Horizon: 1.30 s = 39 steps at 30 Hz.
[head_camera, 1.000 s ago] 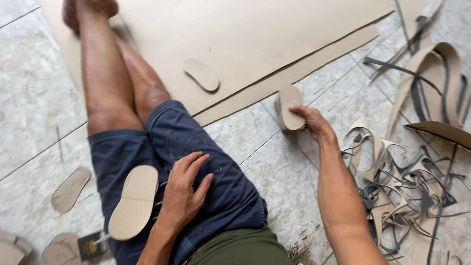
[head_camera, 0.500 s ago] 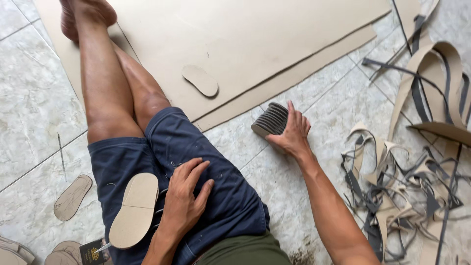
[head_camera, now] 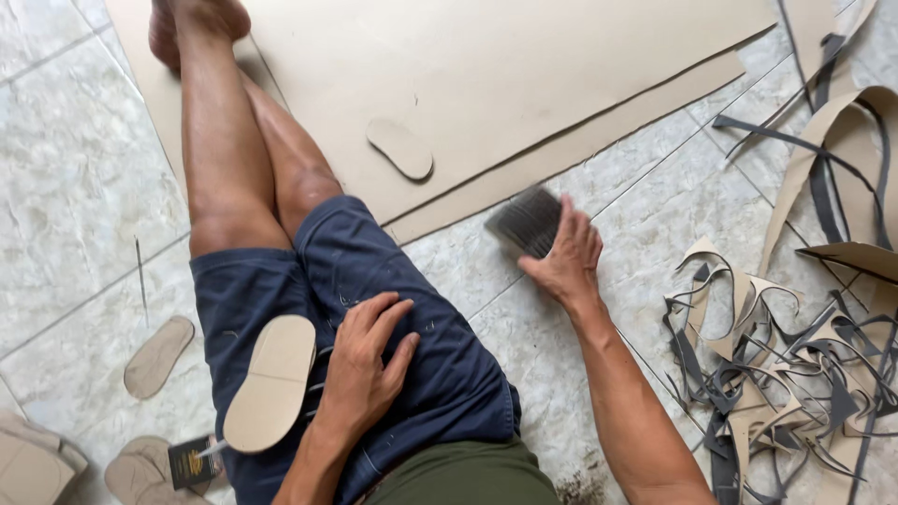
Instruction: The person sits on the floor cutting sandal insoles from cardboard sheets. They cut along drawn outlines with scissors, trim the edges, set finished insoles aside, and stack the cut pieces into piles.
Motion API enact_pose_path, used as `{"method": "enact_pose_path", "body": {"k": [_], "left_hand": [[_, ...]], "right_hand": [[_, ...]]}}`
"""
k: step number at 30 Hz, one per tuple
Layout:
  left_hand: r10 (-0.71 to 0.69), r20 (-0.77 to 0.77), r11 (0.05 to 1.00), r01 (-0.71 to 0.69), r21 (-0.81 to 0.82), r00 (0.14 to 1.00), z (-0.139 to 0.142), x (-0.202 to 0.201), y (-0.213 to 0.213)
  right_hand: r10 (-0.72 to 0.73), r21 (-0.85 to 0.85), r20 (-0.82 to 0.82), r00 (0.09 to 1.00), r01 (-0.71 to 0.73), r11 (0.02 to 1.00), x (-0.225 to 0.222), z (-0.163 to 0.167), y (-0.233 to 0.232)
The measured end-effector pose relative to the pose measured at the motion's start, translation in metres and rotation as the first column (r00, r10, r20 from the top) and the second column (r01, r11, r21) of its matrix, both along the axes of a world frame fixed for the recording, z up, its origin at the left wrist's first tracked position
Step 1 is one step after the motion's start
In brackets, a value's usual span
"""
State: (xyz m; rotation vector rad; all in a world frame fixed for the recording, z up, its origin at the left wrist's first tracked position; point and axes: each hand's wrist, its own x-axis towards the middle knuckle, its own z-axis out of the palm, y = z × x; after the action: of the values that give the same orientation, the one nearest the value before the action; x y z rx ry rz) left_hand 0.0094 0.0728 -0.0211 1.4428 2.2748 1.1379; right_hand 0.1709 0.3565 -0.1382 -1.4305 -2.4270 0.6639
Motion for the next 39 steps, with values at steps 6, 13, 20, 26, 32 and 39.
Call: {"method": "enact_pose_path", "body": {"k": [6, 13, 20, 26, 32, 39], "left_hand": [[-0.017, -0.013, 0.999, 0.017, 0.035, 1.000, 0.003, 0.003, -0.005], [0.063, -0.069, 0.996, -0.058, 0.062, 0.996, 0.026, 0.013, -0.028], [0.396, -0.470, 0.872, -0.483, -0.075, 0.789, 0.040, 0.008, -0.076], [0.485, -0.326, 0.781, -0.570, -0.257, 0.812, 0.048, 0.005, -0.086], [0.685, 0.192, 0.726, -0.680, -0.101, 0.703, 0.059, -0.014, -0.108], [0.148, 0.952, 0.189, -0.952, 0.240, 0.269, 0.052, -0.022, -0.169]], "right_hand": [[-0.099, -0.296, -0.617, 0.780, -0.113, 0.949, 0.005, 0.007, 0.039], [-0.695, -0.861, -0.494, 0.523, -0.180, 0.476, 0.050, 0.035, 0.103], [-0.729, -0.476, -0.226, 0.646, 0.580, 0.661, 0.066, 0.050, 0.092], [0.152, 0.031, -0.693, 0.704, -0.182, 0.983, 0.007, 0.061, -0.020], [0.841, -0.019, -0.380, 0.386, -0.912, 0.410, -0.079, 0.103, -0.190], [0.738, -0.274, -0.262, 0.622, -0.781, 0.561, -0.099, 0.111, -0.194]]}}
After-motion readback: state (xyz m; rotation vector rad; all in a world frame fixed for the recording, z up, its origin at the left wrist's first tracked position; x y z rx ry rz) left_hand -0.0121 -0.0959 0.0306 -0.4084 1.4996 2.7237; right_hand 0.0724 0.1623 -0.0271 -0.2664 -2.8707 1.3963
